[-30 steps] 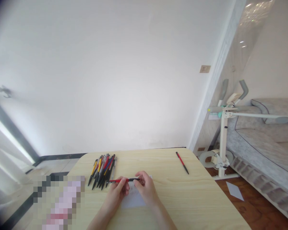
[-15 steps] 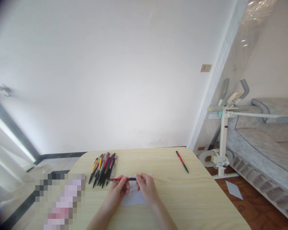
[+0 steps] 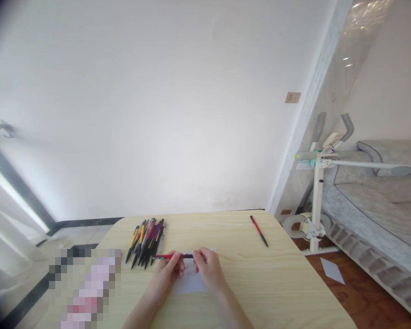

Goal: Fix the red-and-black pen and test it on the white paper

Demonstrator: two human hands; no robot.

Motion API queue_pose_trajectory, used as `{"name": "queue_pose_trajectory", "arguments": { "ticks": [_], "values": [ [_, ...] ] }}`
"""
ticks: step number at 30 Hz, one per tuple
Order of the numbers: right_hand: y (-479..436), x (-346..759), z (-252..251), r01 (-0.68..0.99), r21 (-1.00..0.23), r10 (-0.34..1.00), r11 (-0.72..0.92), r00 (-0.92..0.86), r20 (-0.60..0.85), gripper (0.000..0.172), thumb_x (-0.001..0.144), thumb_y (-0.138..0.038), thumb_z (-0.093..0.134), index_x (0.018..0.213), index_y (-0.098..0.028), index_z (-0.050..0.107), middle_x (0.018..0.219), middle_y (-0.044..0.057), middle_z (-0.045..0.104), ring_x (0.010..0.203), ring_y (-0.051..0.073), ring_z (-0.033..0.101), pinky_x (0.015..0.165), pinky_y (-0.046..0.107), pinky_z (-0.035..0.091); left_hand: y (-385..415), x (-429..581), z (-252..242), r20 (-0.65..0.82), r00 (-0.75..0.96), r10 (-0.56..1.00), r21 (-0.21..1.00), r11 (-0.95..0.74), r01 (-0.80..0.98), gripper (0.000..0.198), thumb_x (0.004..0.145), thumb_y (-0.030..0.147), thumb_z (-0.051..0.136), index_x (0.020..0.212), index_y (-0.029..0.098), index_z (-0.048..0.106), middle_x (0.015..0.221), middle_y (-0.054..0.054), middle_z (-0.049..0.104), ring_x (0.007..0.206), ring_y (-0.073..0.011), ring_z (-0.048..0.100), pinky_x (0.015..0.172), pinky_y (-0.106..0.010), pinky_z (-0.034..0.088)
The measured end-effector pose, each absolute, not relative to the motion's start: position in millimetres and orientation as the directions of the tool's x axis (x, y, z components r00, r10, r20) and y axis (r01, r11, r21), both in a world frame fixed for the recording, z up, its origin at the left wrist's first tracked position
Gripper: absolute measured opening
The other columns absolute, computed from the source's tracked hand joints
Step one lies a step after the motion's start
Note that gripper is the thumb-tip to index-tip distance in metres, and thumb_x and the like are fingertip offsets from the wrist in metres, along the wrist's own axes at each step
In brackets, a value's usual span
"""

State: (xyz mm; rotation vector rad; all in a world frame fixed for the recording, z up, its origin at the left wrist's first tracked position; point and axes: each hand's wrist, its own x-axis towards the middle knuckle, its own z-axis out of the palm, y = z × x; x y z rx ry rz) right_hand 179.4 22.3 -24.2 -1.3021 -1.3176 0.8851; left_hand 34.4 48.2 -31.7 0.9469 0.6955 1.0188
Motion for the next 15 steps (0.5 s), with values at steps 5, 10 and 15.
{"name": "queue_pose_trajectory", "arguments": {
  "ticks": [5, 10, 15],
  "values": [
    [22.5, 180.0, -23.6, 0.224, -0.963, 0.976, 0.15, 0.119, 0.18, 0.036, 0.083, -0.043, 0.044, 0.059, -0.017, 0.05, 0.045, -0.004, 0.047, 0.039, 0.009, 0.041, 0.041, 0.019, 0.03, 49.2, 33.9, -32.6, -0.054, 0.38, 0.923, 0.901, 0.209, -0.379, 0.025, 0.079, 0.038, 0.054, 0.072, 0.014, 0.054, 0.054, 0.001, 0.058, 0.047, -0.0094, 0.049, 0.048, -0.022, 0.035],
    [21.8, 180.0, -22.5, 0.223, -0.963, 0.976, 0.15, 0.12, 0.179, 0.034, 0.083, -0.042, 0.045, 0.06, -0.017, 0.051, 0.046, -0.004, 0.048, 0.039, 0.009, 0.042, 0.042, 0.019, 0.031, 48.6, 34.7, -31.8, -0.058, 0.365, 0.929, 0.901, 0.206, -0.381, 0.026, 0.077, 0.039, 0.056, 0.07, 0.014, 0.054, 0.053, 0.001, 0.057, 0.046, -0.0097, 0.049, 0.048, -0.022, 0.035],
    [21.4, 180.6, -22.1, 0.218, -0.962, 0.974, 0.165, 0.12, 0.194, 0.031, 0.082, -0.04, 0.048, 0.061, -0.017, 0.051, 0.047, -0.003, 0.049, 0.042, 0.01, 0.044, 0.044, 0.019, 0.033, 48.7, 35.3, -29.9, -0.066, 0.352, 0.934, 0.903, 0.206, -0.378, 0.026, 0.075, 0.041, 0.057, 0.07, 0.015, 0.054, 0.053, 0.001, 0.057, 0.046, -0.01, 0.049, 0.047, -0.022, 0.035]
  ]
}}
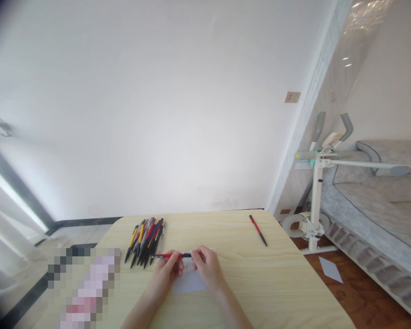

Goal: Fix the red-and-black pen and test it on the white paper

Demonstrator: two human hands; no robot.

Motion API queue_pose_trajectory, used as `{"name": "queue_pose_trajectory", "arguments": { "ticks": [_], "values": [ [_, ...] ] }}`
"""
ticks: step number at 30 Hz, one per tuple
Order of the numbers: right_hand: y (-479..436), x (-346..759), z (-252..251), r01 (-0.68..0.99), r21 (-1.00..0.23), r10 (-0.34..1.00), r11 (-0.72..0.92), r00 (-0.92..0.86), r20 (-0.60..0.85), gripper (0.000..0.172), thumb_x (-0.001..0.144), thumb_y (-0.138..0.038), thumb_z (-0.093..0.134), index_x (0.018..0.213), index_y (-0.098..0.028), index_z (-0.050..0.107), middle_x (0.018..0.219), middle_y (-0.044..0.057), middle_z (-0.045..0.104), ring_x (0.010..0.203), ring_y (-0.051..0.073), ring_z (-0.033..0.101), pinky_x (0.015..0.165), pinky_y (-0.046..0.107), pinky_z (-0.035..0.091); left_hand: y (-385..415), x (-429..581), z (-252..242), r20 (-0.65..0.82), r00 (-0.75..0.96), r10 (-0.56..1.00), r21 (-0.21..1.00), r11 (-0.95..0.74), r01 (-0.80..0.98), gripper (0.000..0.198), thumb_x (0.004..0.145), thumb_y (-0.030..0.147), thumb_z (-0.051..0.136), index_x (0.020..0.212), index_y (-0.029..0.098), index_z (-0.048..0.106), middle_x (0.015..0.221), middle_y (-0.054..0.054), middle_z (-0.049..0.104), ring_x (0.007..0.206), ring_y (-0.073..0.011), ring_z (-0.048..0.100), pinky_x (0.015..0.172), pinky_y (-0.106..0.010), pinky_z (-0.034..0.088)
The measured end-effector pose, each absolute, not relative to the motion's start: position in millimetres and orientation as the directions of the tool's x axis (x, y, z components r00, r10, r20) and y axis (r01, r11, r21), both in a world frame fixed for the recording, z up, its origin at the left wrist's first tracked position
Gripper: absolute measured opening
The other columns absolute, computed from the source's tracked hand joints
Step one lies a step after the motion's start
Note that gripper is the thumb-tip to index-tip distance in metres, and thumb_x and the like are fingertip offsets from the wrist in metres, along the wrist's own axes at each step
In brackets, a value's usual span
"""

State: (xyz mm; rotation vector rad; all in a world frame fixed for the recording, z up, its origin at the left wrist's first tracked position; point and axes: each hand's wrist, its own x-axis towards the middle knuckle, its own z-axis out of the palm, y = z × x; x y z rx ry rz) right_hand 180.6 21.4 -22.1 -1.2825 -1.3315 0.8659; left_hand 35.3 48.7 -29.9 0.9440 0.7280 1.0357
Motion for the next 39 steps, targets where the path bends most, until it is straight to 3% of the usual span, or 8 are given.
{"name": "queue_pose_trajectory", "arguments": {
  "ticks": [29, 39],
  "values": [
    [23.2, 179.7, -23.3, 0.171, -0.97, 0.975, 0.171, 0.111, 0.192, 0.026, 0.076, -0.042, 0.054, 0.068, -0.017, 0.053, 0.05, -0.004, 0.048, 0.045, 0.011, 0.044, 0.043, 0.021, 0.033, 48.5, 34.7, -29.0, -0.07, 0.347, 0.935, 0.912, 0.2, -0.357, 0.028, 0.073, 0.043, 0.058, 0.069, 0.015, 0.054, 0.052, 0.002, 0.056, 0.045, -0.01, 0.049, 0.048, -0.022, 0.035],
    [23.5, 178.6, -25.5, 0.106, -0.978, 0.978, 0.179, 0.093, 0.189, 0.02, 0.075, -0.037, 0.055, 0.075, -0.017, 0.052, 0.057, -0.003, 0.05, 0.05, 0.011, 0.048, 0.049, 0.022, 0.039, 48.1, 34.5, -28.5, -0.069, 0.352, 0.933, 0.913, 0.202, -0.356, 0.027, 0.074, 0.041, 0.058, 0.07, 0.015, 0.053, 0.052, 0.002, 0.056, 0.045, -0.01, 0.048, 0.047, -0.022, 0.035]
  ]
}}
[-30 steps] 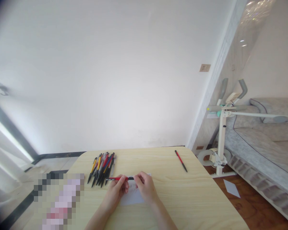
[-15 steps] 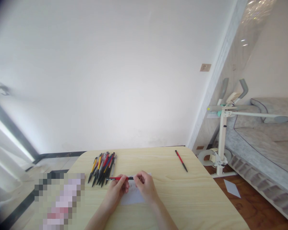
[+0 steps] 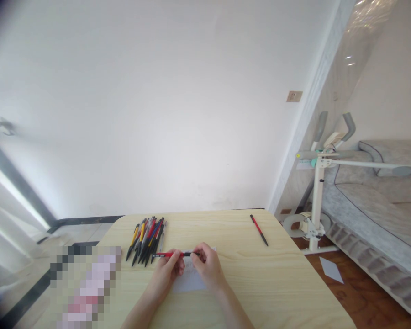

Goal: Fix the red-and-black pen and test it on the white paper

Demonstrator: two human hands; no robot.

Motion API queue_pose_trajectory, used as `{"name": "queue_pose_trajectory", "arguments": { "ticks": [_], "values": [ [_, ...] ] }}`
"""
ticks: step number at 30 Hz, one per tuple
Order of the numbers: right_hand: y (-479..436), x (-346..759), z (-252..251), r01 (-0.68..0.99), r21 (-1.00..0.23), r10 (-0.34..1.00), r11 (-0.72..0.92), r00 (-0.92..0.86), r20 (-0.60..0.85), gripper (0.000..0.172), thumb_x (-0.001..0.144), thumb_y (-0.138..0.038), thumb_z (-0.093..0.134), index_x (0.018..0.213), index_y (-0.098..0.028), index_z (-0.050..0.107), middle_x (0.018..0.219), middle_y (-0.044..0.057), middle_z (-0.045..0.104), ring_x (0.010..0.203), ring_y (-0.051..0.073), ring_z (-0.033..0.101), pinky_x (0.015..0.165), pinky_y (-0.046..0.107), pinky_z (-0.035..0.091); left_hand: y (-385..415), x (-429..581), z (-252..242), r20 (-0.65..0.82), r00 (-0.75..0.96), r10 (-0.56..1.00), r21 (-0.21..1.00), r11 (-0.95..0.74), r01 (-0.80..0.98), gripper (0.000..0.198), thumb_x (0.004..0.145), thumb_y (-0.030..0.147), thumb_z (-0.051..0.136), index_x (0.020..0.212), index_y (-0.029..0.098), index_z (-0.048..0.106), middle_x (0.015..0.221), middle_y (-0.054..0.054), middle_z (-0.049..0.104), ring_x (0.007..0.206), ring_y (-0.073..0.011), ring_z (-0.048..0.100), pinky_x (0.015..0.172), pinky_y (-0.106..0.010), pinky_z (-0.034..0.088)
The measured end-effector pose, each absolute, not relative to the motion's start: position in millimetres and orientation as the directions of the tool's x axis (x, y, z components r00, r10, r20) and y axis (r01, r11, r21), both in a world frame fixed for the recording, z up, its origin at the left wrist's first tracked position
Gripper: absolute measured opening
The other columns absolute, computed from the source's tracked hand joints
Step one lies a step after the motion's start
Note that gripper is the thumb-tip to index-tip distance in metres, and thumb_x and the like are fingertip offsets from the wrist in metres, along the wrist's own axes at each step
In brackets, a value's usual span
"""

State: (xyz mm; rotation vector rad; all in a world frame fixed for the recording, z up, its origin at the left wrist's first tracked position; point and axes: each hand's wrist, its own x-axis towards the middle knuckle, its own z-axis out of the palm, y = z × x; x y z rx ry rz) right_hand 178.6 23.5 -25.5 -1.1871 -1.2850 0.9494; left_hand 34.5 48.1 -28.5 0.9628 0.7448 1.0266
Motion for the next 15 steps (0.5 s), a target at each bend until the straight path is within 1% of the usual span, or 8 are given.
{"name": "queue_pose_trajectory", "arguments": {
  "ticks": [5, 11, 15],
  "values": [
    [23.4, 178.7, -25.7, 0.098, -0.979, 0.978, 0.179, 0.089, 0.188, 0.02, 0.075, -0.037, 0.055, 0.076, -0.017, 0.051, 0.058, -0.003, 0.05, 0.051, 0.012, 0.049, 0.05, 0.023, 0.04, 48.2, 34.2, -28.6, -0.066, 0.352, 0.934, 0.917, 0.196, -0.349, 0.027, 0.075, 0.041, 0.057, 0.07, 0.015, 0.053, 0.053, 0.001, 0.056, 0.046, -0.0102, 0.049, 0.048, -0.022, 0.035],
    [22.7, 178.8, -26.3, 0.082, -0.975, 0.975, 0.206, 0.066, 0.212, 0.01, 0.074, -0.027, 0.053, 0.078, -0.018, 0.048, 0.06, -0.003, 0.049, 0.054, 0.011, 0.048, 0.05, 0.021, 0.039, 47.7, 34.2, -27.8, -0.072, 0.345, 0.936, 0.916, 0.199, -0.348, 0.027, 0.075, 0.042, 0.057, 0.07, 0.015, 0.054, 0.053, 0.002, 0.056, 0.047, -0.0102, 0.049, 0.048, -0.022, 0.036],
    [22.2, 178.3, -24.1, 0.074, -0.978, 0.98, 0.194, 0.04, 0.197, 0.01, 0.072, -0.024, 0.054, 0.077, -0.018, 0.048, 0.064, -0.002, 0.051, 0.057, 0.012, 0.05, 0.051, 0.021, 0.039, 47.4, 34.7, -25.7, -0.099, 0.325, 0.941, 0.912, 0.216, -0.35, 0.029, 0.071, 0.044, 0.06, 0.067, 0.015, 0.053, 0.053, 0.002, 0.056, 0.045, -0.0099, 0.049, 0.047, -0.022, 0.036]
  ]
}}
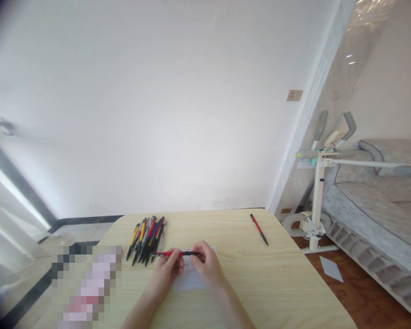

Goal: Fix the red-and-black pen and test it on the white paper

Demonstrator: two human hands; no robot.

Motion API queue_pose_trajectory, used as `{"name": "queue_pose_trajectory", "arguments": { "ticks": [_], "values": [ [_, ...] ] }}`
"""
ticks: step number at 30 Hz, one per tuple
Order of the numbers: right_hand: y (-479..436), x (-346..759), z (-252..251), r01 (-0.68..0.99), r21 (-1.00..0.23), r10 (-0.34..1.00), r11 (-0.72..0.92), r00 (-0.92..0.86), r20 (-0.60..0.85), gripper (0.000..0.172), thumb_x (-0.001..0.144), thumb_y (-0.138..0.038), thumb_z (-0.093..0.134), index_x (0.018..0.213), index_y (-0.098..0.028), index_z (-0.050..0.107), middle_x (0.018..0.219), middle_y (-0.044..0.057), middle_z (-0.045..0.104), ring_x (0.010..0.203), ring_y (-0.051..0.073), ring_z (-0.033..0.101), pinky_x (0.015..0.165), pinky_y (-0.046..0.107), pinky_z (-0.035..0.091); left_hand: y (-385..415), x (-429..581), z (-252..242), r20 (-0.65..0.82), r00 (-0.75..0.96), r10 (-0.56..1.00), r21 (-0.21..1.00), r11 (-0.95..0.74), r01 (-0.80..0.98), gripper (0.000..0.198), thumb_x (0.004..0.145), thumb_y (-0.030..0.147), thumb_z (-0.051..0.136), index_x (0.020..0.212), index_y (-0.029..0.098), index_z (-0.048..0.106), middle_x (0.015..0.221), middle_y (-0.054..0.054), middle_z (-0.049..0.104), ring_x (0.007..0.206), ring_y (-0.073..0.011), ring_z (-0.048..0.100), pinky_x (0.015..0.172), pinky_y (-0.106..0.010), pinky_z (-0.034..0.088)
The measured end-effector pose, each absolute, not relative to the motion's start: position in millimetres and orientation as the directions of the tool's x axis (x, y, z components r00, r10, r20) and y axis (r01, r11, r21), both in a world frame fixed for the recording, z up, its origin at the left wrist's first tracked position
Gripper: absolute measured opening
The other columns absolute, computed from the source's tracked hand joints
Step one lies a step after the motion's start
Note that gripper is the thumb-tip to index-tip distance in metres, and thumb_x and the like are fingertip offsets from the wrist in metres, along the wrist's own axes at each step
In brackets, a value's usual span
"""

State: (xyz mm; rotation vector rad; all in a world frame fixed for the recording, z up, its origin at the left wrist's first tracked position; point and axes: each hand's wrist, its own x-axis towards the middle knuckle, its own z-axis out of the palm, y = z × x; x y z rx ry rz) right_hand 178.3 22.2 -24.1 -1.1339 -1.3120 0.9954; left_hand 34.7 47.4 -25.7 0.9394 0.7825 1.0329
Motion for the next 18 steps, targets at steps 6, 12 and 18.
{"name": "queue_pose_trajectory", "arguments": {
  "ticks": [6, 12, 18],
  "values": [
    [22.2, 177.0, -24.4, 0.051, -0.987, 0.986, 0.151, 0.064, 0.154, 0.022, 0.072, -0.034, 0.059, 0.082, -0.019, 0.047, 0.062, -0.004, 0.051, 0.052, 0.01, 0.048, 0.043, 0.018, 0.034, 47.2, 34.9, -25.9, -0.082, 0.34, 0.937, 0.898, 0.217, -0.382, 0.028, 0.073, 0.042, 0.059, 0.068, 0.015, 0.054, 0.053, 0.002, 0.056, 0.046, -0.0094, 0.049, 0.048, -0.022, 0.036],
    [21.7, 177.2, -23.3, 0.118, -0.986, 0.988, 0.12, 0.08, 0.129, 0.032, 0.077, -0.049, 0.05, 0.08, -0.017, 0.053, 0.053, -0.004, 0.051, 0.043, 0.01, 0.046, 0.038, 0.018, 0.031, 47.7, 34.7, -26.1, -0.106, 0.329, 0.938, 0.905, 0.228, -0.359, 0.03, 0.071, 0.044, 0.06, 0.067, 0.015, 0.054, 0.053, 0.001, 0.056, 0.046, -0.0099, 0.049, 0.048, -0.022, 0.036],
    [19.1, 177.1, -20.1, 0.285, -0.948, 0.979, 0.141, 0.101, 0.176, 0.043, 0.082, -0.052, 0.042, 0.062, -0.017, 0.054, 0.048, -0.002, 0.053, 0.047, 0.012, 0.051, 0.048, 0.021, 0.038, 47.8, 34.5, -26.9, -0.094, 0.335, 0.937, 0.898, 0.225, -0.378, 0.028, 0.073, 0.042, 0.059, 0.07, 0.014, 0.055, 0.053, 0.002, 0.056, 0.045, -0.0097, 0.049, 0.047, -0.022, 0.036]
  ]
}}
